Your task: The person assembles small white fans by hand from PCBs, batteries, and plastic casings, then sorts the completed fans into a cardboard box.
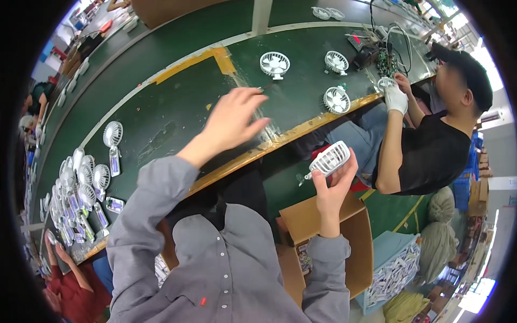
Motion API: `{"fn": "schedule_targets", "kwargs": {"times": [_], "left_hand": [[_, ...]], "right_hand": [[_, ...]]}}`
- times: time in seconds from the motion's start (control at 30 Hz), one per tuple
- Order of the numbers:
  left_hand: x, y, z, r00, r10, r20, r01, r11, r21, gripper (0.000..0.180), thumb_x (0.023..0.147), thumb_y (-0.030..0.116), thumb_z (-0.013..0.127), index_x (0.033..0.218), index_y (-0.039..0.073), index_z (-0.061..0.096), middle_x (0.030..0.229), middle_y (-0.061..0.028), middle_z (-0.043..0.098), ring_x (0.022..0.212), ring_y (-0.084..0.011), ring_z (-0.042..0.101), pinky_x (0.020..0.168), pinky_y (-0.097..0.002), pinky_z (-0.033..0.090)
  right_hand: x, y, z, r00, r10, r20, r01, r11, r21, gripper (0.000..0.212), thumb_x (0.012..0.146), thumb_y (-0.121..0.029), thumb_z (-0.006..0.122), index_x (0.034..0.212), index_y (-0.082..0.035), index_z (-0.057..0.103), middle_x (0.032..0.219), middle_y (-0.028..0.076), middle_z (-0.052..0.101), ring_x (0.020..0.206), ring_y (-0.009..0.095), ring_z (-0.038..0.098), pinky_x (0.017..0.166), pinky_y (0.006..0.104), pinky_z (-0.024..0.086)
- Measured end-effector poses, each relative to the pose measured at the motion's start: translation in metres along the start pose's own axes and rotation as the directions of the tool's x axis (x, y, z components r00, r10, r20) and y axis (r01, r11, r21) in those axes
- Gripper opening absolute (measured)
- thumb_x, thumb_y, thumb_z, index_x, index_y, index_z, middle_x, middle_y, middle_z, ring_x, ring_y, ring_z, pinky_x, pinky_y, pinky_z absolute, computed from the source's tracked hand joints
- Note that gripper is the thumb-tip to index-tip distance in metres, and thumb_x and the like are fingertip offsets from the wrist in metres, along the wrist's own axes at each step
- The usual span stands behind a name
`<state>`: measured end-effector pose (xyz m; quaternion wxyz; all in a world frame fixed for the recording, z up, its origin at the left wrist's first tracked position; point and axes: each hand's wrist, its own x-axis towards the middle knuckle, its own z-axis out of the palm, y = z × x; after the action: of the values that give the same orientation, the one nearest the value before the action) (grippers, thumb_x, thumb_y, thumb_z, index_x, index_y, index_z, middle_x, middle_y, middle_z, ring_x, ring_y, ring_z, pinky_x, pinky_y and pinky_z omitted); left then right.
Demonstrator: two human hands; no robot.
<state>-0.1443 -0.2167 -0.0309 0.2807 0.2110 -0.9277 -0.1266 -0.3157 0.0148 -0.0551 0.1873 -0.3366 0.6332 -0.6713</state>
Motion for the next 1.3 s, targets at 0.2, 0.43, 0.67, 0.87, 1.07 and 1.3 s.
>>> {"fn": "schedule_targets", "kwargs": {"times": [0.2,0.43,0.67,0.87,1.07,1.3], "left_hand": [[0.112,0.05,0.126,0.986,0.085,0.141,-0.102,0.988,0.116,0.071,0.085,0.056,0.059,0.135,0.006,0.05,0.14,-0.018,0.046,0.133,-0.0351,0.04,0.108,-0.0573,0.031],[0.184,0.056,0.222,0.966,0.064,0.25,-0.142,0.94,0.309,0.086,0.08,0.065,0.055,0.148,0.014,0.04,0.156,-0.0178,0.03,0.146,-0.0347,0.024,0.113,-0.0647,0.013],[0.247,-0.025,0.227,0.946,0.067,0.317,-0.199,0.891,0.408,0.084,0.079,0.06,0.054,0.149,0.018,0.037,0.157,-0.0085,0.03,0.149,-0.023,0.019,0.115,-0.0633,0.009],[0.249,-0.048,0.22,0.946,-0.006,0.324,-0.097,0.949,0.3,0.081,0.076,0.057,0.061,0.141,0.012,0.046,0.14,-0.0099,0.049,0.136,-0.0256,0.039,0.112,-0.0654,0.017],[0.217,-0.085,0.163,0.939,-0.139,0.315,-0.011,0.901,0.433,0.077,0.077,0.055,0.063,0.137,0.01,0.049,0.134,-0.0158,0.053,0.128,-0.0305,0.047,0.107,-0.0643,0.025],[0.131,-0.09,0.134,0.951,-0.3,0.073,0.243,0.872,0.425,0.086,0.08,0.069,0.058,0.149,0.022,0.036,0.153,-0.0177,0.029,0.142,-0.0389,0.025,0.103,-0.0753,0.018]], "right_hand": [[0.021,-0.001,-0.007,0.998,-0.006,-0.055,0.005,1.0,-0.015,0.088,0.072,-0.004,0.069,0.148,-0.001,0.023,0.138,0.016,0.043,0.12,0.025,0.053,0.101,0.0357,0.045],[0.054,0.014,-0.023,0.995,0.032,-0.095,-0.046,0.987,-0.156,0.094,0.072,-0.009,0.075,0.149,0.0,0.022,0.137,0.015,0.043,0.122,0.025,0.05,0.104,0.0362,0.04],[0.082,0.027,-0.017,0.999,-0.015,-0.04,0.004,0.965,-0.261,0.096,0.068,-0.004,0.077,0.148,0.001,0.024,0.134,0.014,0.046,0.121,0.024,0.05,0.105,0.0363,0.038],[0.085,0.033,-0.011,1.0,-0.018,0.025,0.024,0.966,-0.257,0.098,0.066,-0.008,0.079,0.147,0.003,0.025,0.14,0.016,0.042,0.128,0.026,0.046,0.109,0.0372,0.035],[0.081,0.042,0.005,0.999,-0.038,0.012,0.039,0.986,-0.164,0.099,0.068,-0.008,0.078,0.148,0.0,0.02,0.145,0.018,0.038,0.128,0.027,0.046,0.108,0.0375,0.036],[0.075,0.046,0.019,0.993,-0.113,-0.028,0.108,0.983,-0.151,0.098,0.068,-0.006,0.079,0.146,0.0,0.019,0.145,0.02,0.034,0.129,0.028,0.043,0.109,0.0386,0.034]]}}
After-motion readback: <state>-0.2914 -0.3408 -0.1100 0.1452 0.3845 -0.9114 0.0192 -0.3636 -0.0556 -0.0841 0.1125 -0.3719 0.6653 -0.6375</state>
